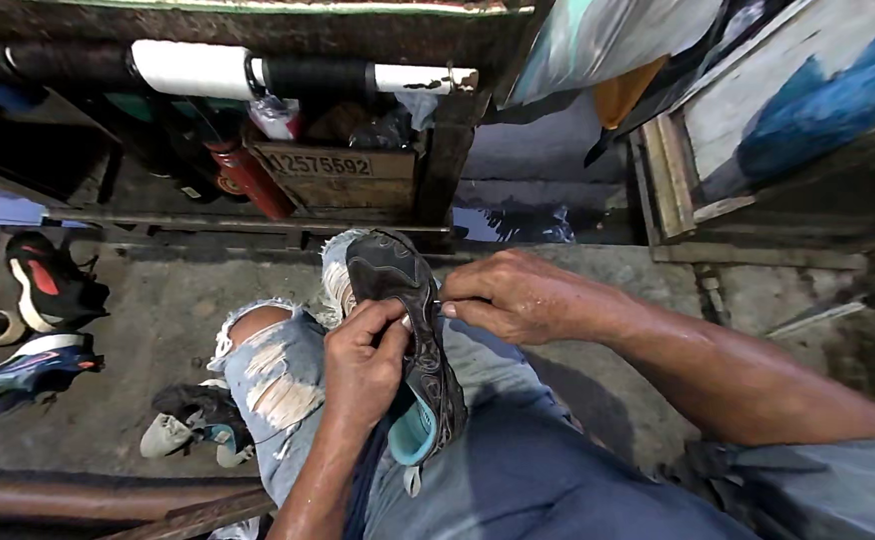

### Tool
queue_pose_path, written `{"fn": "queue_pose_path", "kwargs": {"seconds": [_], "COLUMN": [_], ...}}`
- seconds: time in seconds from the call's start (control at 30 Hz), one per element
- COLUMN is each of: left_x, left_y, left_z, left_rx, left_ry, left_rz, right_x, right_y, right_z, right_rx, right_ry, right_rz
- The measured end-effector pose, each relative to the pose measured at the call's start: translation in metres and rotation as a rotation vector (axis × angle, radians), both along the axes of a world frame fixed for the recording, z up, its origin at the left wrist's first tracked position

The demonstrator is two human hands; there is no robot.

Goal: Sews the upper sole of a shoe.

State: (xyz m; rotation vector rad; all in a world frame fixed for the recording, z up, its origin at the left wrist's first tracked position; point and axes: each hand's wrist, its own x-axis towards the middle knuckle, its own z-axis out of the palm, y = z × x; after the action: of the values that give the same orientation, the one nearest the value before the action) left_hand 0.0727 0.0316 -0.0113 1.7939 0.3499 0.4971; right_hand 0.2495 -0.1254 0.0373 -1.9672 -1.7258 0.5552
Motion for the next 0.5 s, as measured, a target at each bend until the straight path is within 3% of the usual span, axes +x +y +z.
{"fn": "queue_pose_path", "kwargs": {"seconds": [0.1, 0.23, 0.5], "left_x": [-0.004, -0.007, 0.002], "left_y": [0.005, -0.001, -0.01], "left_z": [-0.002, -0.007, -0.003], "left_rx": [0.002, 0.094, 0.297], "left_ry": [-0.019, -0.025, 0.083], "left_rz": [-0.034, 0.066, -0.049], "right_x": [-0.006, -0.021, -0.015], "right_y": [-0.001, -0.003, 0.004], "right_z": [-0.003, 0.003, 0.012], "right_rx": [0.02, -0.071, -0.259], "right_ry": [0.021, 0.076, 0.04], "right_rz": [-0.058, -0.236, -0.225]}}
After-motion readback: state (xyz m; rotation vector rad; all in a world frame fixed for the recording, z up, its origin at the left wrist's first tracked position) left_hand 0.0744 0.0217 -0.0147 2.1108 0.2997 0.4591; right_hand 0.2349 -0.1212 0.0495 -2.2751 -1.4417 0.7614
